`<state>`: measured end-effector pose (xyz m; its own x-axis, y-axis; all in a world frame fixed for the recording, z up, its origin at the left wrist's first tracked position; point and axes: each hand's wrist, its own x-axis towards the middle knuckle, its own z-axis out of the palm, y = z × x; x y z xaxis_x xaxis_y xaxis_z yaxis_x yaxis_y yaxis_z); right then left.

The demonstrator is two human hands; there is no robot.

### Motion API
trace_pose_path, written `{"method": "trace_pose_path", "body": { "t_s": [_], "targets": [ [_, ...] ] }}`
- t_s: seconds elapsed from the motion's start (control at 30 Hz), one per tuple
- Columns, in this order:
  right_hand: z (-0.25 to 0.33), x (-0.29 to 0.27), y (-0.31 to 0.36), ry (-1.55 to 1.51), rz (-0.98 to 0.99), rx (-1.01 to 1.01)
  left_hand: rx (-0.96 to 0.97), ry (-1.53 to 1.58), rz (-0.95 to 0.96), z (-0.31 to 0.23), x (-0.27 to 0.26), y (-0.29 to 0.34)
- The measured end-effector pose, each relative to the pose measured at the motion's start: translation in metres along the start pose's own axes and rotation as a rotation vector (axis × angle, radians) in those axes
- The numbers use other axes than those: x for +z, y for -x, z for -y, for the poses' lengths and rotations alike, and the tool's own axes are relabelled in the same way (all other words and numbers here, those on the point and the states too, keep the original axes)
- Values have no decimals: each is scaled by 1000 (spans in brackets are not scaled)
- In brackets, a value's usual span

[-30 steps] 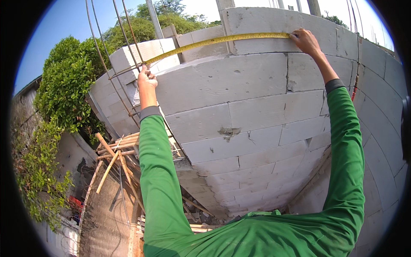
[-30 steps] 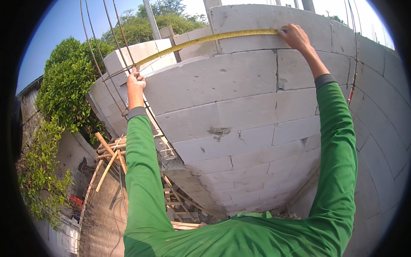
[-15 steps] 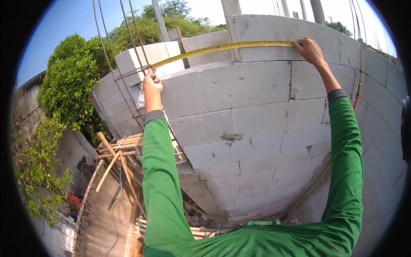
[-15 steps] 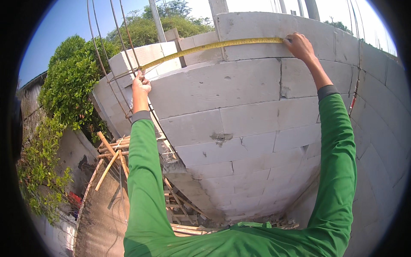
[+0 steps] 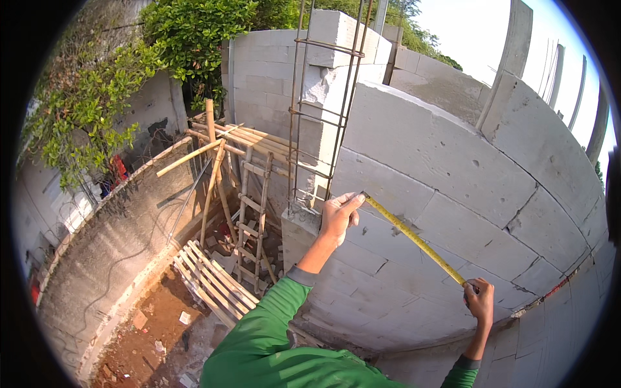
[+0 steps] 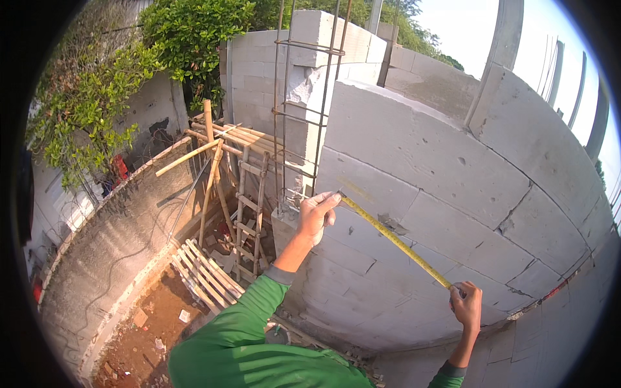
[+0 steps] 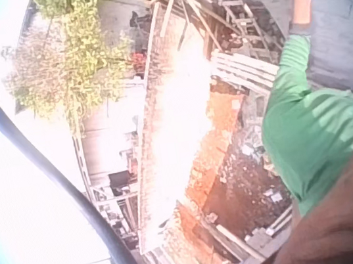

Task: The person applies mortar to a concrete block using a trowel, places the block onto a partially built wall, and adjusts its position. The person then scoops more mortar from a bucket and applies it to the wall joints. The person repeats the process with another block and measures the wall with a tape measure.

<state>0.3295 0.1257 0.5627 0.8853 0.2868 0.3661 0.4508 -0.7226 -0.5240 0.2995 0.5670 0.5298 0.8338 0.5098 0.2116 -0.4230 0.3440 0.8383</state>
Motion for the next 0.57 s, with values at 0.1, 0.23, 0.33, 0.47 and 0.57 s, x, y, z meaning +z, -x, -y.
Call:
{"method": "trace_pose_path", "body": {
  "t_s": [0.1, 0.23, 0.33, 0.47, 0.57],
  "targets": [
    [-52, 110, 73, -268, 295, 335, -209, -103, 53, 119, -30, 77],
    [-100, 235, 165, -581, 636, 730, -602, -437, 268, 225, -80, 168],
    [-99, 283, 215, -673, 566, 738, -848, -551, 419, 277, -125, 213],
    [-168, 321, 276, -486, 770, 986, -979, -748, 357, 347, -200, 258],
    [-211, 351, 319, -399, 623, 1034, -933, -919, 334, 382, -276, 290]
  ]
}}
